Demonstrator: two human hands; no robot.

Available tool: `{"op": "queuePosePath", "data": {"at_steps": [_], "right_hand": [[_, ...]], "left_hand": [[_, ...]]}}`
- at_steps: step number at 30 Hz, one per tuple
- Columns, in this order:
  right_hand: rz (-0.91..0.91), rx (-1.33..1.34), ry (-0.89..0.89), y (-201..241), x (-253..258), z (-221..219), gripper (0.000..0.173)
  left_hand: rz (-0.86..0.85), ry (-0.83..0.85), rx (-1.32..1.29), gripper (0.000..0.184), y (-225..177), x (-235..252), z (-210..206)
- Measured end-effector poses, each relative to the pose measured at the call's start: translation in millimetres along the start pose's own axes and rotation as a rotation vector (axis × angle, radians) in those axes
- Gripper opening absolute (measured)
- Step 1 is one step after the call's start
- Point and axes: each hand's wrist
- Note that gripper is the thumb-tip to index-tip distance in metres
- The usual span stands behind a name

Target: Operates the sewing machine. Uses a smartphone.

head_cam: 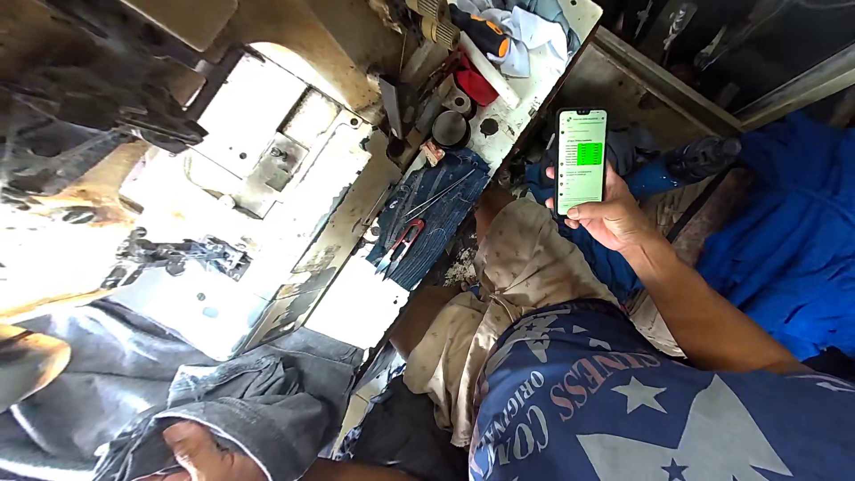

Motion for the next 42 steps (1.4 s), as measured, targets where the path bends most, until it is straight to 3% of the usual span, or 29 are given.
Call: {"op": "queuePosePath", "data": {"at_steps": [13,26,34,42], "right_hand": [[-0.015,-0.005,0.029,1.0,0.5,-5.9,0.093],[-0.014,-0.039,0.012,5.4,-2.5,-5.4,0.084],[-0.086,0.048,0.002,6.9,-4.0,-3.9,0.06],[-0.161,-0.049,-0.261,-1.8,-5.0,-6.1,0.04]], "left_hand": [[-0.027,-0.005,-0.068,0.043,20.1,5.9,8.2],[-0.018,0.037,-0.091,0.038,10.6,4.0,3.0],[-0.034,0.025,-0.077,0.041,12.3,5.4,4.2],[0.012,0.019,-0.061,0.043,7.5,3.0,2.9]]}}
Point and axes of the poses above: each hand's wrist, its own x-axis towards the middle knuckle, its own z-axis out of the back of the hand, y = z × x, and after that the axes turned 4 degrees about y, right-handed
